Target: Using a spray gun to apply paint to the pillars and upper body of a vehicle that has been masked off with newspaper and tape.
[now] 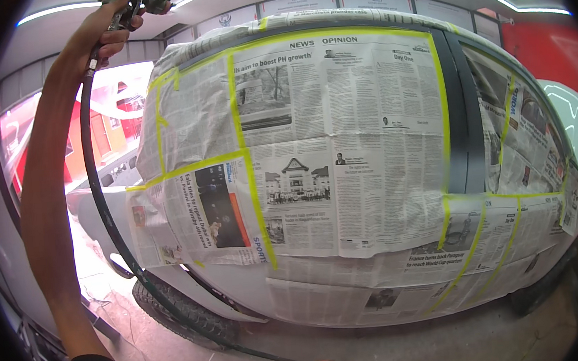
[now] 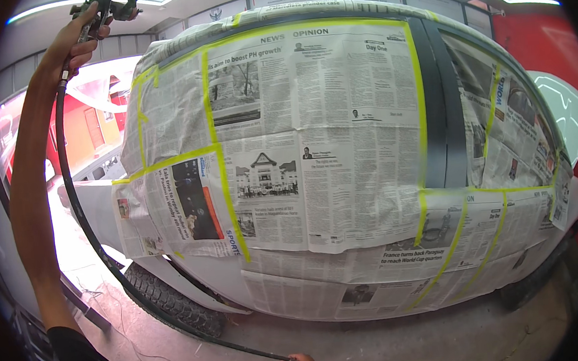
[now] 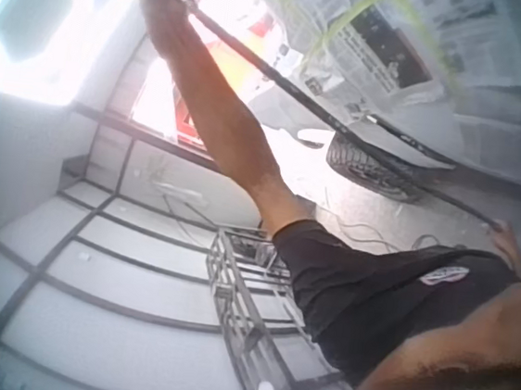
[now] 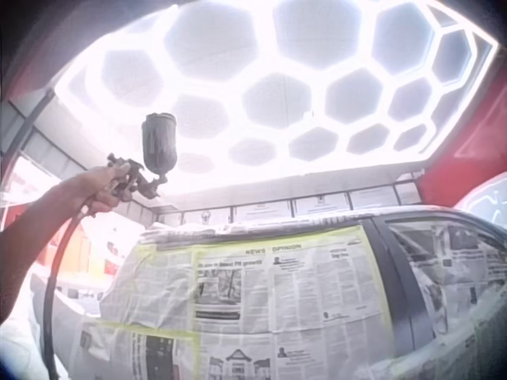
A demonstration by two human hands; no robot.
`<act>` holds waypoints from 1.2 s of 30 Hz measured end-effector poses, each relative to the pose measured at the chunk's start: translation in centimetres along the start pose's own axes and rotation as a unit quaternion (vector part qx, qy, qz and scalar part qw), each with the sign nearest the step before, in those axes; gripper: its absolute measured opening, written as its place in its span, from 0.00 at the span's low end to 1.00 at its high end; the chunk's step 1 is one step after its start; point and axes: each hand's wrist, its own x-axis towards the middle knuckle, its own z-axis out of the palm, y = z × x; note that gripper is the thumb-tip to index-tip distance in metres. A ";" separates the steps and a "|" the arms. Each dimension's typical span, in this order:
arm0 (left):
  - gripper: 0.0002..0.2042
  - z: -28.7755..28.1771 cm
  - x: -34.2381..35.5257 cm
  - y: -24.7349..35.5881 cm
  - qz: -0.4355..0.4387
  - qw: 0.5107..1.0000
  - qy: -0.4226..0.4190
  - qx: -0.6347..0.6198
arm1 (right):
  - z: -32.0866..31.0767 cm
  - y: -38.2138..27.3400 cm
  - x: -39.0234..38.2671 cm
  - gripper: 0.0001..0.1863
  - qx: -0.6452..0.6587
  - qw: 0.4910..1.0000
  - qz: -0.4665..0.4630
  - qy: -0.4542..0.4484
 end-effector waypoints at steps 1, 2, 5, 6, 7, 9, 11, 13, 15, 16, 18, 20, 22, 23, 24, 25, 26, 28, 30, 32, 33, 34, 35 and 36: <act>0.21 -0.1 0.1 0.1 0.011 0.999 -0.016 -0.034 | -0.2 -0.1 -0.1 0.16 -0.007 1.000 0.006 -0.006; 0.21 1.0 -0.7 1.0 0.010 0.999 -0.016 -0.033 | -0.5 -0.4 -0.2 0.15 -0.014 1.000 0.011 -0.010; 0.19 4.3 -2.9 3.4 -0.028 0.996 -0.015 -0.081 | -1.2 -0.1 -0.7 0.16 0.005 1.000 -0.012 0.011; 0.19 4.1 -3.0 3.6 -0.039 0.996 -0.027 -0.081 | -1.3 0.1 -0.8 0.16 0.006 1.000 -0.012 0.011; 0.19 3.9 -2.9 3.7 -0.049 0.995 -0.039 -0.082 | -1.4 0.4 -0.9 0.16 0.010 1.000 -0.013 0.011; 0.20 1.2 -1.2 2.5 -0.018 0.998 -0.028 -0.046 | -1.5 0.4 -1.0 0.16 0.015 1.000 -0.014 0.010; 0.22 1.1 -0.7 2.2 0.013 1.000 0.018 -0.010 | -2.1 -0.2 -1.5 0.16 -0.019 1.000 -0.006 0.007; 0.22 1.1 -0.6 2.1 0.004 0.999 0.035 0.019 | -2.5 -0.3 -1.9 0.16 -0.017 1.000 -0.017 0.011; 0.22 1.2 -0.6 2.3 -0.006 0.997 0.055 0.051 | -2.7 -0.4 -2.3 0.15 -0.018 0.999 -0.029 0.011; 0.22 1.3 -0.4 2.3 -0.011 0.998 0.048 0.049 | -2.9 -0.3 -2.5 0.16 -0.025 0.999 -0.033 -0.001; 0.23 2.5 -0.8 2.6 -0.015 0.998 0.043 0.046 | -3.4 -0.1 -2.9 0.16 -0.032 0.999 -0.037 -0.014; 0.23 4.2 -0.9 3.0 -0.003 0.999 0.034 0.032 | -3.7 0.2 -3.5 0.16 -0.024 0.999 -0.032 -0.022; 0.23 5.6 -0.8 3.6 -0.004 0.999 0.024 0.025 | -4.0 1.0 -3.8 0.17 -0.020 0.999 -0.012 -0.024; 0.23 6.5 -0.9 4.1 -0.005 1.000 0.014 0.019 | -4.2 1.3 -4.0 0.17 -0.014 1.000 0.008 -0.026; 0.23 7.4 -1.2 4.7 -0.005 1.000 0.014 0.020 | -4.5 1.5 -4.1 0.17 -0.014 1.000 0.008 -0.026; 0.20 8.2 -1.6 5.3 -0.023 1.000 0.000 0.000 | -4.8 1.8 -4.2 0.17 -0.020 0.999 0.017 -0.029; 0.19 9.1 -1.8 5.8 -0.039 0.999 -0.015 -0.020 | -5.0 2.0 -4.3 0.17 -0.025 0.999 0.026 -0.030; 0.18 10.3 -1.5 6.3 -0.038 0.999 -0.016 -0.028 | -5.1 2.7 -4.4 0.17 -0.033 0.999 0.030 -0.020; 0.18 11.3 -1.5 6.8 -0.037 0.999 -0.014 -0.032 | -5.3 2.7 -4.5 0.17 -0.043 0.999 0.031 -0.013; 0.17 12.5 -1.5 7.2 -0.005 0.997 -0.041 -0.068 | -5.7 2.6 -4.5 0.16 -0.042 0.999 0.030 -0.017; 0.17 13.1 -1.3 7.4 -0.002 0.996 -0.044 -0.071 | -5.8 3.0 -4.6 0.16 -0.041 0.999 0.031 -0.012; 0.16 13.8 -1.2 7.6 0.003 0.996 -0.045 -0.076 | -5.7 3.6 -4.6 0.16 -0.019 1.000 -0.002 0.007; 0.16 14.6 -1.4 7.9 0.007 0.996 -0.044 -0.078 | -5.6 3.7 -4.7 0.15 0.003 0.999 -0.036 0.021; 0.16 15.3 -1.7 8.3 0.009 0.996 -0.047 -0.079 | -5.7 3.9 -4.8 0.15 0.004 0.999 -0.036 0.024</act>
